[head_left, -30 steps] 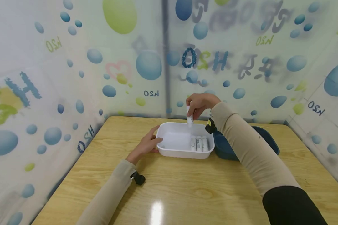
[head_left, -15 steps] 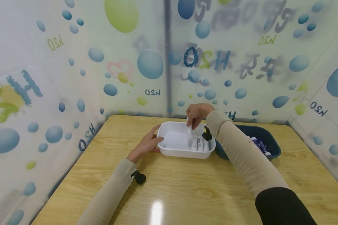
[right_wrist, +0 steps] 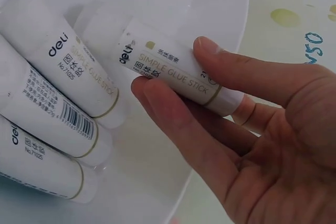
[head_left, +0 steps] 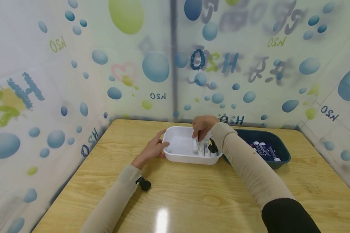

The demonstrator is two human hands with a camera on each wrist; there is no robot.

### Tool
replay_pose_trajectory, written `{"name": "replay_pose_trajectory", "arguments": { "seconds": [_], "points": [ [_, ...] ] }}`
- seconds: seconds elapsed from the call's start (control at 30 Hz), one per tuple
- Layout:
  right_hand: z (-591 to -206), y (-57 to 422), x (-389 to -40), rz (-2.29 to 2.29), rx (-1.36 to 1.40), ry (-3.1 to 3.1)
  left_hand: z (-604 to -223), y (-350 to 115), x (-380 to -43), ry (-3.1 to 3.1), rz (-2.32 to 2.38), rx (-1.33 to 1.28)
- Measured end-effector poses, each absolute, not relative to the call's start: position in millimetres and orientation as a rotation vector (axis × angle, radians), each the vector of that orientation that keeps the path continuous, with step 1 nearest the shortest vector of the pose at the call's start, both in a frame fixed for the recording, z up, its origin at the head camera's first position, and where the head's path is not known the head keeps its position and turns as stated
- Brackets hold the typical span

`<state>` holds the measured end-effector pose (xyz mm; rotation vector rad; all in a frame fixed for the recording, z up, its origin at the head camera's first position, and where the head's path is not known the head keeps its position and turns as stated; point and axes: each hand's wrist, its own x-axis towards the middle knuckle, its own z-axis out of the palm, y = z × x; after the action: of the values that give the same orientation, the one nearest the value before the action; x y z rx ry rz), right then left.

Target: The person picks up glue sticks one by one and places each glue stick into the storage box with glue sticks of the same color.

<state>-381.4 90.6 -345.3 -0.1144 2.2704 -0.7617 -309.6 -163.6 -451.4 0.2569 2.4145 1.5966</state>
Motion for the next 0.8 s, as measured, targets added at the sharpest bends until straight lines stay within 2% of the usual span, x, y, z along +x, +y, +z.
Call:
{"name": "replay_pose_trajectory", "arguments": {
  "seconds": [0.57, 0.8],
  "points": [
    [-356, 91, -382, -0.530, -0.135, 2.360, -449, -164, -311, 2.429, 1.575, 0.247],
    [-361, 93, -381, -0.450, -0.040, 2.351, -451, -164, -313, 2.422, 1.578, 0.247]
  ]
}}
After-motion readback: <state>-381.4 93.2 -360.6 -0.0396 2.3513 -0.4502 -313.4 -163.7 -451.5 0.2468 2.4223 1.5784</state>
